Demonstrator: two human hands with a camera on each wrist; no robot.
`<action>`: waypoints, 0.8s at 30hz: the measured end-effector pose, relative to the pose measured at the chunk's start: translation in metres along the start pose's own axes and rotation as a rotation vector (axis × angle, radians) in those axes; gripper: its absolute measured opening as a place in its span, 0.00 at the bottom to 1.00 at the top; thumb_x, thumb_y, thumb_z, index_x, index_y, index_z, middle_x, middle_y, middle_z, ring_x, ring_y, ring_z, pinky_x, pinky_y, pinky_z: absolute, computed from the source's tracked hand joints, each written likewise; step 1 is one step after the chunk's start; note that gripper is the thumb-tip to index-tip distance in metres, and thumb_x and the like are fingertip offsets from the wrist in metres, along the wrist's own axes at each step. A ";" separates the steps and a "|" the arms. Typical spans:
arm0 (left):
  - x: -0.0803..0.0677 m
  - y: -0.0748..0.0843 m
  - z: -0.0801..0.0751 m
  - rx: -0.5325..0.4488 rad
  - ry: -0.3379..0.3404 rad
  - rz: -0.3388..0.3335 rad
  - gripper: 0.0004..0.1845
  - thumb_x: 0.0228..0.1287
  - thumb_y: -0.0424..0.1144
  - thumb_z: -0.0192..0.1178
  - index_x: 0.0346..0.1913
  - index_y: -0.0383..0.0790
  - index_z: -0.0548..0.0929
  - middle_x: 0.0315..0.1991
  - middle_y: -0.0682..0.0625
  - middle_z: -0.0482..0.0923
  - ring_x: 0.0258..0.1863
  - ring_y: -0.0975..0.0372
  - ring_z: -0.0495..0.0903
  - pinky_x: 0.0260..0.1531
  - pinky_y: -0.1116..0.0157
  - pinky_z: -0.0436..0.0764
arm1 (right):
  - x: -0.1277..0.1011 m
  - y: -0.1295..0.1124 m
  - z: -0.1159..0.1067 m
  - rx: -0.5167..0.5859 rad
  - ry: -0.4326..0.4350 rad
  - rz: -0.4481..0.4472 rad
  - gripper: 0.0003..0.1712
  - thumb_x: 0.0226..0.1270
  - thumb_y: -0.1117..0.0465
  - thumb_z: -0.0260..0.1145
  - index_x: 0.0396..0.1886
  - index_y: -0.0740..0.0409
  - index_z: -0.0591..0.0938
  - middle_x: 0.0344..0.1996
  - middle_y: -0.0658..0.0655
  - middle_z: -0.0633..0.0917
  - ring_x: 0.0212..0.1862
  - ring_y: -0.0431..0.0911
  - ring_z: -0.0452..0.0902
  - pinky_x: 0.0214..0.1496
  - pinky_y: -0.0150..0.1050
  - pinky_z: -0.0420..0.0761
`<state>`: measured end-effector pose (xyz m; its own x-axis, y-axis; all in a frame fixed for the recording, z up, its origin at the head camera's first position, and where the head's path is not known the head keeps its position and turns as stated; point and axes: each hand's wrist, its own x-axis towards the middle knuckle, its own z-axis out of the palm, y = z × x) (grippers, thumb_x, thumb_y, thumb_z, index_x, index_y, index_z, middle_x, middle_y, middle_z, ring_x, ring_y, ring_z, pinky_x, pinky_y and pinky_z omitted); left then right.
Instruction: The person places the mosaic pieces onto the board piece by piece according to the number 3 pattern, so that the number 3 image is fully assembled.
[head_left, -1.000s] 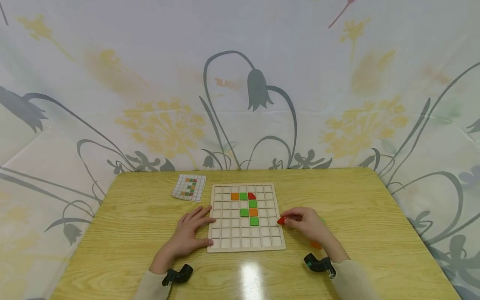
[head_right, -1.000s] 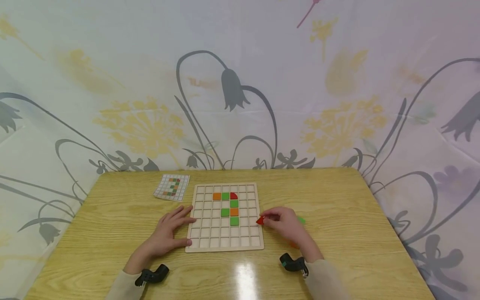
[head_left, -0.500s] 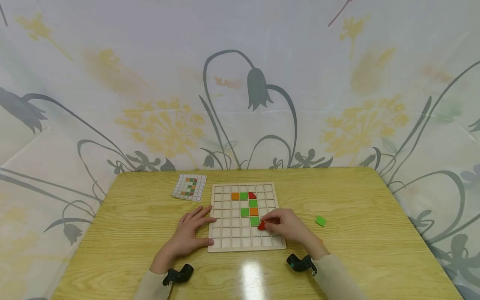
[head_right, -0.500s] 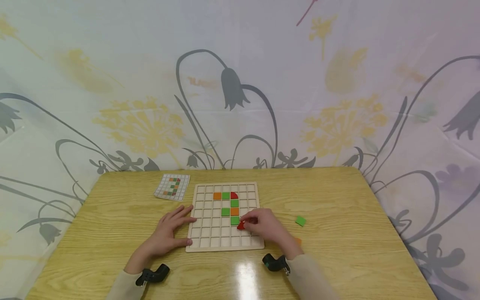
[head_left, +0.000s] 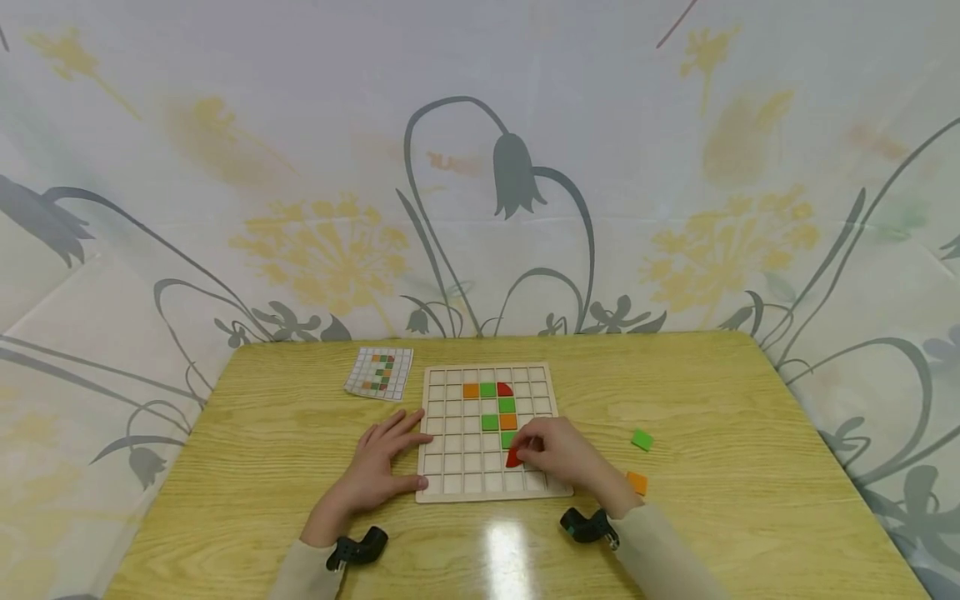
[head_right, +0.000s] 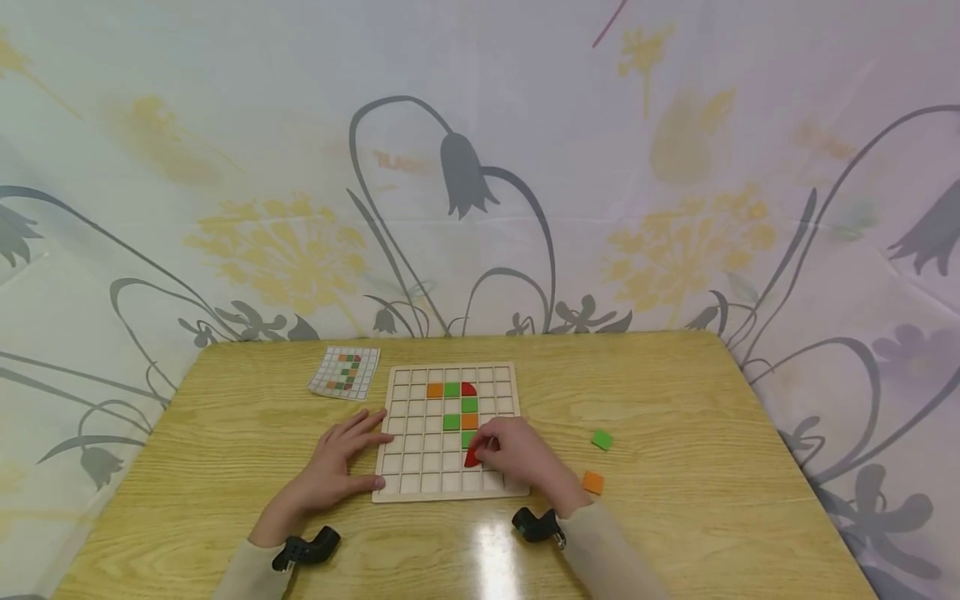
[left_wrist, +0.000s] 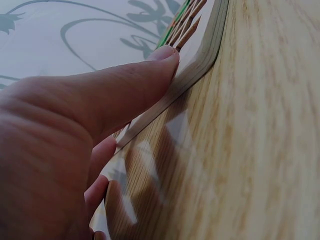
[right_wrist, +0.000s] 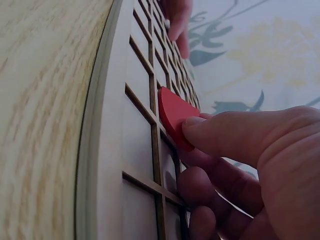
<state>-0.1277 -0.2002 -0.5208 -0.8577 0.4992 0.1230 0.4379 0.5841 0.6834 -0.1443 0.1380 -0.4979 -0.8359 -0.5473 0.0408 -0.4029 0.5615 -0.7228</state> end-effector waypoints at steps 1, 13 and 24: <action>0.000 0.000 0.000 0.001 0.001 -0.004 0.32 0.56 0.50 0.73 0.64 0.46 0.80 0.77 0.45 0.57 0.76 0.43 0.47 0.65 0.33 0.40 | 0.000 0.000 0.001 -0.008 0.003 -0.001 0.06 0.67 0.66 0.68 0.37 0.52 0.88 0.30 0.42 0.81 0.30 0.36 0.73 0.35 0.34 0.76; 0.000 0.001 0.000 0.005 0.011 -0.004 0.31 0.56 0.49 0.73 0.63 0.46 0.81 0.76 0.44 0.58 0.76 0.42 0.48 0.64 0.32 0.41 | 0.002 -0.003 0.009 -0.073 0.025 0.014 0.06 0.68 0.63 0.68 0.36 0.48 0.90 0.30 0.41 0.79 0.29 0.36 0.70 0.34 0.34 0.74; 0.000 0.001 -0.001 -0.003 -0.003 -0.015 0.32 0.55 0.50 0.73 0.63 0.47 0.80 0.77 0.47 0.57 0.76 0.44 0.47 0.65 0.33 0.40 | -0.001 0.000 0.008 -0.035 0.002 0.006 0.05 0.66 0.63 0.70 0.38 0.49 0.90 0.28 0.40 0.77 0.27 0.36 0.68 0.30 0.33 0.72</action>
<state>-0.1273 -0.2001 -0.5191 -0.8633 0.4923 0.1109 0.4245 0.5898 0.6870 -0.1410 0.1336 -0.5033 -0.8392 -0.5425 0.0383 -0.4106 0.5858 -0.6987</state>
